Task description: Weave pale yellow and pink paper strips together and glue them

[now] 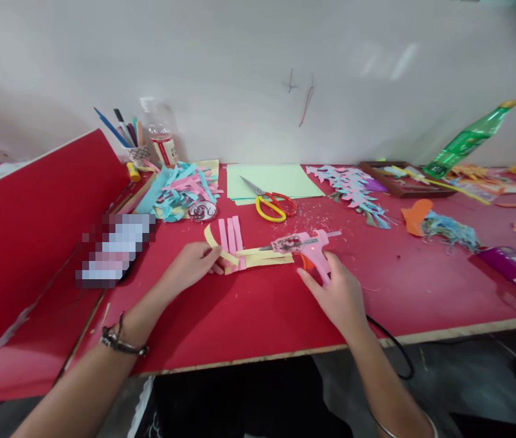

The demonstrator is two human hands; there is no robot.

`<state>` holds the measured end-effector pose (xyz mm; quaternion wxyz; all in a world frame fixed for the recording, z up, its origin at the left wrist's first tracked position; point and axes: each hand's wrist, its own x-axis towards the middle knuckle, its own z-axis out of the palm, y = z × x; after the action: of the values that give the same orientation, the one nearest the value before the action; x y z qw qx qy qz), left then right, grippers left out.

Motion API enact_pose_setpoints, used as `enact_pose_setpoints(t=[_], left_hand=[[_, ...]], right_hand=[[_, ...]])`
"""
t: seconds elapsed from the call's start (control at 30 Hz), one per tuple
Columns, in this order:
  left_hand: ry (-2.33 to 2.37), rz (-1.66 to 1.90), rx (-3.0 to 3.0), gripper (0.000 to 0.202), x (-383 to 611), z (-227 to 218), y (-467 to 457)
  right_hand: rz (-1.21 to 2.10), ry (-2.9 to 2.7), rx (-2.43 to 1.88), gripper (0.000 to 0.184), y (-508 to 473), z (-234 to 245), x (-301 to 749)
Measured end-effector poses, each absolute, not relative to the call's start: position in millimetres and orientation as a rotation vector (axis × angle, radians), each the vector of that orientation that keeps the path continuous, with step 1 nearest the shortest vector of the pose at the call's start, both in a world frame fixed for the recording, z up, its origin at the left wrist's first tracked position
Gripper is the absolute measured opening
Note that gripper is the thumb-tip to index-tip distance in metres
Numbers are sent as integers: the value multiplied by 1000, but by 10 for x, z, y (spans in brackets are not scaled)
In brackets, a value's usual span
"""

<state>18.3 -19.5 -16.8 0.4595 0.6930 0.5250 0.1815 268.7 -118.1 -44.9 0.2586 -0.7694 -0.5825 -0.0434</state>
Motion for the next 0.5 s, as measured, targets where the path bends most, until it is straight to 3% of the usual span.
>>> enact_pose_setpoints(t=[0.5], left_hand=[[1376,381,1542,37,180,-86,-151]], right_hand=[[-28,-1561,-2067,61,-1202,-416,2693]])
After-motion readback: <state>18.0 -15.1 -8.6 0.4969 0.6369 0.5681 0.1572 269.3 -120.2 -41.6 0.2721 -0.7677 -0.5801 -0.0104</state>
